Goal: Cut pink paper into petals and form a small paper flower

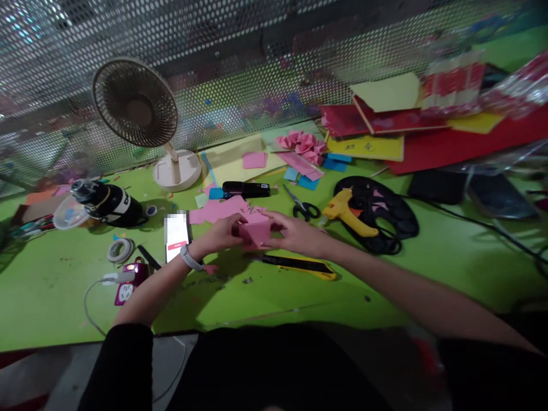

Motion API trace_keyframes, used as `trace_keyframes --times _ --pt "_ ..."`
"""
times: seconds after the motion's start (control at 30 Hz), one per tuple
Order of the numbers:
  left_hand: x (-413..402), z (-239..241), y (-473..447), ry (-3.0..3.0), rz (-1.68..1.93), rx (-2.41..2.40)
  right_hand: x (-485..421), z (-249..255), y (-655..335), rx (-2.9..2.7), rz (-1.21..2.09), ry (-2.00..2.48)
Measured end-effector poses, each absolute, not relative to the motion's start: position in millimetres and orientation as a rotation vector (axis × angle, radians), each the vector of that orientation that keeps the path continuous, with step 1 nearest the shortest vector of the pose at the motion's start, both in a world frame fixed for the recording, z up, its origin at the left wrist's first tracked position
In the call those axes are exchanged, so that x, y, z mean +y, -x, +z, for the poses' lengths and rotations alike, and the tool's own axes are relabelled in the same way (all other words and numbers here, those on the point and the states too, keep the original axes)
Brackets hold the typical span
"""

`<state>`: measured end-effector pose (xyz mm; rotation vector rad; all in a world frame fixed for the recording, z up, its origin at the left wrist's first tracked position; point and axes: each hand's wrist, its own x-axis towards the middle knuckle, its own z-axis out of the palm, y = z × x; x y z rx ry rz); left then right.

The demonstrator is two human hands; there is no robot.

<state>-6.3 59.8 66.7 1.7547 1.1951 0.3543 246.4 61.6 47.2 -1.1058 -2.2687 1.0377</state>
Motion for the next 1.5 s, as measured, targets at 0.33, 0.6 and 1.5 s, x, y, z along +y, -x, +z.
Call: trace_keyframes --times 0.33,0.6,1.5 --pt "19 55 19 -1.622 0.618 1.259 205 45 -249 -2.008 0.636 1.283" --pt "11 33 24 -1.677 0.617 1.187 322 27 -215 -2.021 0.448 1.481" --pt "16 46 20 -0.907 0.640 1.227 57 50 -207 -2.731 -0.200 0.801"
